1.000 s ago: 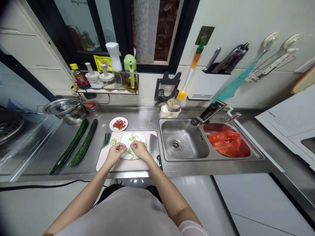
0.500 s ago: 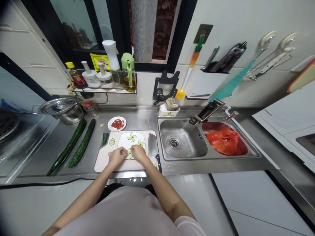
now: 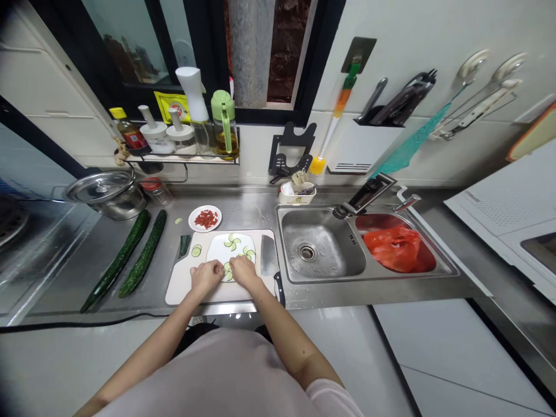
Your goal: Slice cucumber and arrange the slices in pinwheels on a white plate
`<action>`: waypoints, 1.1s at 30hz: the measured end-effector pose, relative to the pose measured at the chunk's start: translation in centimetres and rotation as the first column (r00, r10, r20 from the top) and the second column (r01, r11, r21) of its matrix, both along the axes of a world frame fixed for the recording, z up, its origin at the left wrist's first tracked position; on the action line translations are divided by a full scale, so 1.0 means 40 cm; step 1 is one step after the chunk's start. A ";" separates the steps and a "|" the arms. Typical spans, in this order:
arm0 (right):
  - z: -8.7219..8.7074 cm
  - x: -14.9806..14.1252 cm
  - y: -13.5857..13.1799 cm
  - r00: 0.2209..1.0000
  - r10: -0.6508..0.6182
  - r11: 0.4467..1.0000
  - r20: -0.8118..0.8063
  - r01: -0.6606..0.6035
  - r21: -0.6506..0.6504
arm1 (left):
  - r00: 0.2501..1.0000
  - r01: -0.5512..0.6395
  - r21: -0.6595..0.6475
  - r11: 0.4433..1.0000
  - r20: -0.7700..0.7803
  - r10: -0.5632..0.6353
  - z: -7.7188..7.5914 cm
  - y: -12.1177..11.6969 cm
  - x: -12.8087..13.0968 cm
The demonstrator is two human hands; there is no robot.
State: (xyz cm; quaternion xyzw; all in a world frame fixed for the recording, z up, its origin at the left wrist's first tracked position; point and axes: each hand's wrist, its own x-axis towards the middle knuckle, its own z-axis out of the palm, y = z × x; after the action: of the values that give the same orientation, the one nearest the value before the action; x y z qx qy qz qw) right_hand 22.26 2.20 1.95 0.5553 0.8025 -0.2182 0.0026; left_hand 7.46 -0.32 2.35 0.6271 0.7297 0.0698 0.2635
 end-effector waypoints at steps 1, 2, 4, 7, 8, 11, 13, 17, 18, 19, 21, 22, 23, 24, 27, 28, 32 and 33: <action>0.003 0.000 0.000 1.000 0.004 1.000 0.016 -0.004 -0.005 | 1.000 0.001 -0.002 1.000 -0.014 -0.001 0.000 0.000 0.001; 0.007 0.000 -0.001 1.000 0.007 1.000 0.030 -0.007 -0.008 | 1.000 0.003 -0.005 1.000 -0.027 -0.003 0.000 0.000 0.001; 0.012 0.000 -0.003 0.999 0.017 1.000 0.048 -0.016 -0.012 | 0.999 0.012 -0.012 1.000 -0.042 -0.013 -0.001 0.001 0.002; 0.015 0.001 -0.005 0.997 0.032 0.999 0.068 -0.031 -0.014 | 0.999 0.021 -0.011 1.000 -0.047 -0.022 -0.004 0.002 0.001; 0.015 0.002 -0.006 0.997 0.037 0.999 0.072 -0.036 -0.012 | 0.999 0.021 -0.006 1.000 -0.048 -0.021 -0.006 0.002 0.001; 0.013 0.002 -0.006 0.996 0.044 0.999 0.082 -0.044 0.004 | 0.998 0.021 0.005 1.000 -0.055 -0.021 -0.011 0.002 0.001; 0.011 0.002 -0.006 0.995 0.048 0.999 0.089 -0.049 0.016 | 0.998 0.025 0.008 1.000 -0.058 -0.024 -0.014 0.001 0.001; 0.010 0.005 -0.007 0.995 0.050 0.998 0.090 -0.053 0.026 | 0.998 0.025 0.020 0.999 -0.051 -0.024 -0.015 0.000 -0.002; 0.012 0.007 -0.007 0.996 0.041 0.999 0.085 -0.044 0.030 | 0.999 0.021 0.024 0.999 -0.047 -0.020 -0.015 0.000 -0.003; 0.013 0.010 -0.007 0.996 0.028 0.999 0.080 -0.030 0.036 | 0.999 0.015 0.030 0.999 -0.043 -0.013 -0.014 0.000 -0.005; 0.018 0.019 -0.006 0.998 -0.007 0.999 0.069 0.003 0.045 | 0.999 0.003 0.042 0.999 -0.035 -0.002 -0.012 0.001 -0.008; 0.020 0.023 -0.005 0.997 -0.026 0.999 0.066 0.022 0.047 | 1.000 0.000 0.047 0.999 -0.030 0.001 -0.011 0.003 -0.008; 0.022 0.028 -0.005 0.997 -0.042 0.998 0.064 0.039 0.047 | 1.000 -0.001 0.051 0.999 -0.025 0.002 -0.010 0.005 -0.008; 0.023 0.031 -0.005 0.997 -0.054 0.998 0.061 0.051 0.045 | 1.000 0.001 0.053 0.999 -0.020 0.001 -0.009 0.006 -0.007; 0.025 0.036 -0.009 0.996 -0.073 0.997 0.060 0.071 0.027 | 1.000 0.010 0.048 0.999 -0.016 -0.009 -0.008 0.012 0.003; 0.024 0.036 -0.011 0.995 -0.074 0.997 0.061 0.073 0.016 | 1.000 0.013 0.045 0.999 -0.019 -0.013 -0.009 0.013 0.006; 0.020 0.033 -0.017 0.994 -0.084 0.996 0.065 0.086 -0.016 | 0.999 0.016 0.037 0.999 -0.031 -0.015 -0.012 0.013 0.009; 0.019 0.033 -0.017 0.994 -0.086 0.996 0.065 0.087 -0.017 | 0.999 0.014 0.036 0.999 -0.032 -0.013 -0.012 0.013 0.007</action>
State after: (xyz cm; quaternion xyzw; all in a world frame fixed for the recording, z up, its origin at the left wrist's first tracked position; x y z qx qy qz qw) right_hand 23.57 1.53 2.70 0.5963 0.7750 -0.2082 0.0242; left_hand 7.73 0.18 1.87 0.6376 0.7283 0.0710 0.2409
